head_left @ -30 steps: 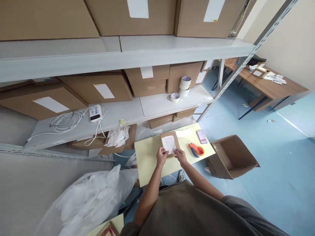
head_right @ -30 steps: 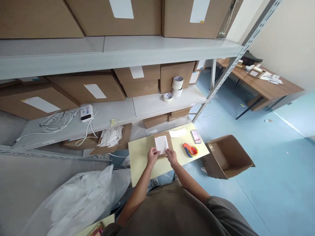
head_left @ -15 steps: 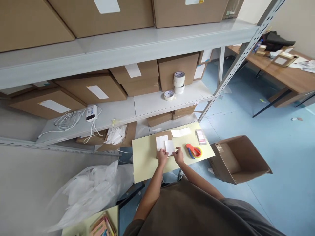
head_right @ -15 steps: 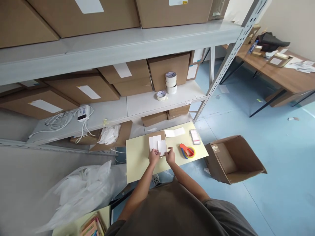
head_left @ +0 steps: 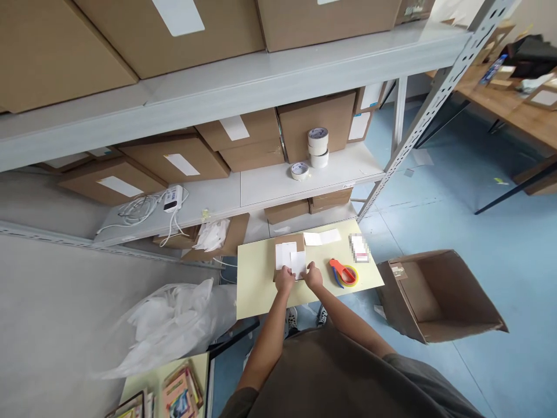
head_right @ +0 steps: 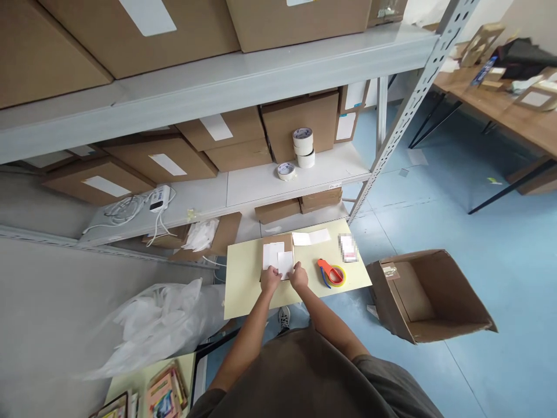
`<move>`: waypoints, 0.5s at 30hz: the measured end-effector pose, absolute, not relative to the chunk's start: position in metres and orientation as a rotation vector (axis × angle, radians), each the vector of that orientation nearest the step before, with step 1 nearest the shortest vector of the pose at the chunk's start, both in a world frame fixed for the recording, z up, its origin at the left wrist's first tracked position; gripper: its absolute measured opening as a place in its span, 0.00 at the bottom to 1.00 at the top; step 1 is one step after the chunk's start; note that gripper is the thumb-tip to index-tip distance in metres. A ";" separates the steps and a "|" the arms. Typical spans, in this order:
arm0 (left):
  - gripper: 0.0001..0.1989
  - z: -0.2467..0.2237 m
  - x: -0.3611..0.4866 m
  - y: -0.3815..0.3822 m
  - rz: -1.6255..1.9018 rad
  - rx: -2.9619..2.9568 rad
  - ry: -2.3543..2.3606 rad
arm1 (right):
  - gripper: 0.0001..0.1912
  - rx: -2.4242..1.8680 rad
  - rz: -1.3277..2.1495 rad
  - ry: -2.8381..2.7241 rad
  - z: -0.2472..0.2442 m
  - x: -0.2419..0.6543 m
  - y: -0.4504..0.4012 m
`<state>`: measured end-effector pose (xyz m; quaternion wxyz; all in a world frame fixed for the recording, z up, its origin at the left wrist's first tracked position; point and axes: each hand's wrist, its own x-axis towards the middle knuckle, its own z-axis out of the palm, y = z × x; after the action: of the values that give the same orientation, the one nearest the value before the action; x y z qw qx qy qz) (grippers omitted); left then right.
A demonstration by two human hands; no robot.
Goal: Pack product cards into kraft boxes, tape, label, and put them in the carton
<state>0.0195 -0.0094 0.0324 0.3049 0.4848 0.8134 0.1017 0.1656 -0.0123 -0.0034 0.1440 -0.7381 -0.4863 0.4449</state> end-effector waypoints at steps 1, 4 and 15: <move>0.08 0.035 0.017 -0.007 0.206 1.289 2.167 | 0.19 -2.148 1.292 -1.432 -0.003 0.168 -0.010; 0.12 0.044 0.007 0.004 0.031 1.282 2.189 | 0.26 -2.170 1.317 -1.477 -0.002 0.171 -0.007; 0.31 0.031 -0.004 0.012 0.122 1.956 1.689 | 0.48 -1.797 1.287 -1.822 -0.017 0.163 -0.001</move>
<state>-0.0041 0.0124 0.0314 0.2735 0.7273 0.6279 0.0453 0.1634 -0.0012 -0.0168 0.1381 -0.6214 -0.6299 0.4450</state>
